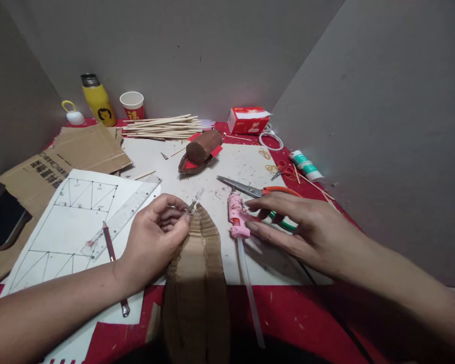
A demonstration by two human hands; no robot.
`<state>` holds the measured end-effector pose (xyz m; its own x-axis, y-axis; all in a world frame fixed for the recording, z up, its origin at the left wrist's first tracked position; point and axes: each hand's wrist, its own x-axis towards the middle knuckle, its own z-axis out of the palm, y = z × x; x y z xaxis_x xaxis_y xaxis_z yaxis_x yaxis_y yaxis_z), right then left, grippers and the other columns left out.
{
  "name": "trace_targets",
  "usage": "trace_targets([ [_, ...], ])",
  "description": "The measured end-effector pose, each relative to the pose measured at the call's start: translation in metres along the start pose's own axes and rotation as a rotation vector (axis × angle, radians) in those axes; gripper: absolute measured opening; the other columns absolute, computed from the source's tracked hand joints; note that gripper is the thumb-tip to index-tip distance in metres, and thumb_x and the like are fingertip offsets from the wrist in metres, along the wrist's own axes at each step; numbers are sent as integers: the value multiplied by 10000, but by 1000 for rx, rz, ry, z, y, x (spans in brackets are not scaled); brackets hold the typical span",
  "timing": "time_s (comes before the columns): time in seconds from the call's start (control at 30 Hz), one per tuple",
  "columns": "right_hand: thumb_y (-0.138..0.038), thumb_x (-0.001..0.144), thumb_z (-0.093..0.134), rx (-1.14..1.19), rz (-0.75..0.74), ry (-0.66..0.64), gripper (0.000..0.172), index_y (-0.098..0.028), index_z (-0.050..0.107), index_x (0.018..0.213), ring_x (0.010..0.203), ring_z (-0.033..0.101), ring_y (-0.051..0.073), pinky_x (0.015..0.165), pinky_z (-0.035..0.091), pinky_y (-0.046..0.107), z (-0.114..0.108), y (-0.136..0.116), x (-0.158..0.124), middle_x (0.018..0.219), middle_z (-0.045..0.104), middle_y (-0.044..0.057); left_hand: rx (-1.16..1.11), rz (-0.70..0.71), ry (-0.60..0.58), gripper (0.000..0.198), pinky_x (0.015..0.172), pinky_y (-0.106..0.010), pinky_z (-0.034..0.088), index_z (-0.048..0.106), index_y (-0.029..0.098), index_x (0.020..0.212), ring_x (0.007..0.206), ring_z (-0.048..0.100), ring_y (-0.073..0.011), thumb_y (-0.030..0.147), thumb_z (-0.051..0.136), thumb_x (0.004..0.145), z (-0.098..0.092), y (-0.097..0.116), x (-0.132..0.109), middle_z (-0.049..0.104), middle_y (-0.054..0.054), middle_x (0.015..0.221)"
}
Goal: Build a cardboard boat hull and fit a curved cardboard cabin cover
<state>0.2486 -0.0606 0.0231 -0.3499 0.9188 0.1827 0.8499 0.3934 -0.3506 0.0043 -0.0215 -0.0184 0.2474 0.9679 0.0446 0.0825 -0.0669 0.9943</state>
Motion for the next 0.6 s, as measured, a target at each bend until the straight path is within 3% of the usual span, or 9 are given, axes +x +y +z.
trace_targets([
  [0.1, -324, 886, 601, 380, 50, -30, 216, -150, 691, 978, 628, 603, 125, 575, 492, 225, 15, -23, 13, 792, 678, 47, -5, -11, 0, 85, 567, -135, 450, 590, 175, 853, 613, 571, -58, 172, 646, 789, 2, 3, -2, 641, 34, 700],
  [0.23, -250, 850, 609, 582, 121, -44, 151, -150, 648, 744, 551, 494, 92, 491, 399, 187, 37, -41, 28, 624, 574, -9, -37, -9, 0, 86, 584, -140, 472, 596, 181, 845, 630, 593, -65, 160, 645, 778, 4, 5, -4, 653, 28, 720],
  [0.43, -193, 850, 552, 650, 171, 83, 170, -157, 595, 689, 531, 454, 82, 484, 365, 185, 46, -46, 32, 576, 518, -28, -41, -41, -12, 85, 461, -128, 398, 594, 185, 858, 490, 491, -50, 187, 639, 786, 4, 7, -5, 567, 60, 569],
  [0.6, -154, 861, 551, 566, 66, 216, 166, -151, 598, 702, 535, 450, 78, 502, 363, 191, 52, -47, 29, 585, 520, -28, -69, -64, -41, 76, 413, -110, 334, 570, 184, 847, 437, 420, -36, 178, 625, 795, 4, 10, -6, 506, 84, 492],
])
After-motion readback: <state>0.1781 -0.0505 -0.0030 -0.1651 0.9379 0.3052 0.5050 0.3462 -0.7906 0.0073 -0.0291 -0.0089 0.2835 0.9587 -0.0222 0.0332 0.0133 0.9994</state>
